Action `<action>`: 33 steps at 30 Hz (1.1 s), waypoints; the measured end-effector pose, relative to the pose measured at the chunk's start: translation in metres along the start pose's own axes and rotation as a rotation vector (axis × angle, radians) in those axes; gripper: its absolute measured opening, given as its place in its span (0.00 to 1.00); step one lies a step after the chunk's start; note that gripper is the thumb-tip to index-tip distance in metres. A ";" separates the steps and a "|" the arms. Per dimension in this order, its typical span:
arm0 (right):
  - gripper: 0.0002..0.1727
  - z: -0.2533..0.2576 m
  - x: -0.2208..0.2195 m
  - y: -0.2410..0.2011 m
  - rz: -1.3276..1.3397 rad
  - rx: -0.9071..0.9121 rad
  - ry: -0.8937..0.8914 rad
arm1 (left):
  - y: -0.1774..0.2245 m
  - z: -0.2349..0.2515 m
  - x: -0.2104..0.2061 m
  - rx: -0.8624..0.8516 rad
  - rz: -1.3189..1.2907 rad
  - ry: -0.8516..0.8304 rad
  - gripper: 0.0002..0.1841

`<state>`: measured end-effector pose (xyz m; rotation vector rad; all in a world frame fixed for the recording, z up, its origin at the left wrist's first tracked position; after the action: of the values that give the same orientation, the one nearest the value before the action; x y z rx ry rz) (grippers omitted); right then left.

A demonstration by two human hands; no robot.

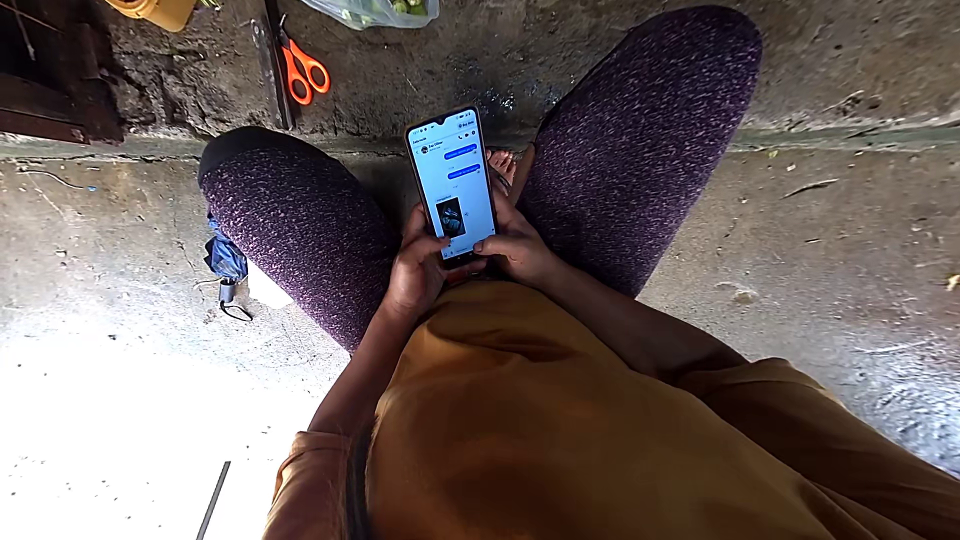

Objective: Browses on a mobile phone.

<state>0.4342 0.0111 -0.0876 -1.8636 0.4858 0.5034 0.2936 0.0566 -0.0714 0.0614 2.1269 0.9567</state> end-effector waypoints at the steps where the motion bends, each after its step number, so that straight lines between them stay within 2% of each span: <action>1: 0.43 0.000 0.000 0.000 -0.001 0.003 0.001 | 0.000 0.000 0.000 0.010 -0.011 0.002 0.23; 2: 0.44 0.000 0.000 0.000 -0.004 0.005 0.000 | 0.000 0.000 0.000 0.022 -0.035 0.005 0.22; 5: 0.43 0.000 0.000 0.001 -0.012 0.003 -0.001 | 0.000 0.001 -0.001 0.073 -0.063 0.040 0.29; 8: 0.42 0.000 0.000 0.000 -0.023 -0.013 0.007 | -0.001 0.001 0.000 0.083 -0.059 0.090 0.25; 14: 0.41 0.000 0.000 0.001 -0.039 -0.007 0.026 | -0.001 0.000 0.000 0.105 -0.065 0.125 0.23; 21: 0.31 0.005 0.006 -0.004 -0.115 0.104 0.092 | -0.002 0.000 0.002 0.090 -0.045 0.114 0.22; 26: 0.37 0.002 0.002 -0.003 -0.101 0.034 0.077 | -0.003 0.000 0.002 0.133 -0.037 0.141 0.22; 33: 0.37 0.003 0.001 -0.002 -0.119 -0.027 0.076 | -0.005 0.000 0.003 0.179 -0.019 0.175 0.24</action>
<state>0.4357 0.0142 -0.0869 -1.9297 0.4170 0.3619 0.2932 0.0542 -0.0763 0.0483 2.3664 0.7823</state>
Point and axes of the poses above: each hand's wrist, its own z-axis towards the middle knuckle, its own x-axis out of the back of the hand, y = z × x, the point moved 4 cm from there along z, towards the middle knuckle, and after that the axes turned 4 degrees about -y, right-handed, at the moved point
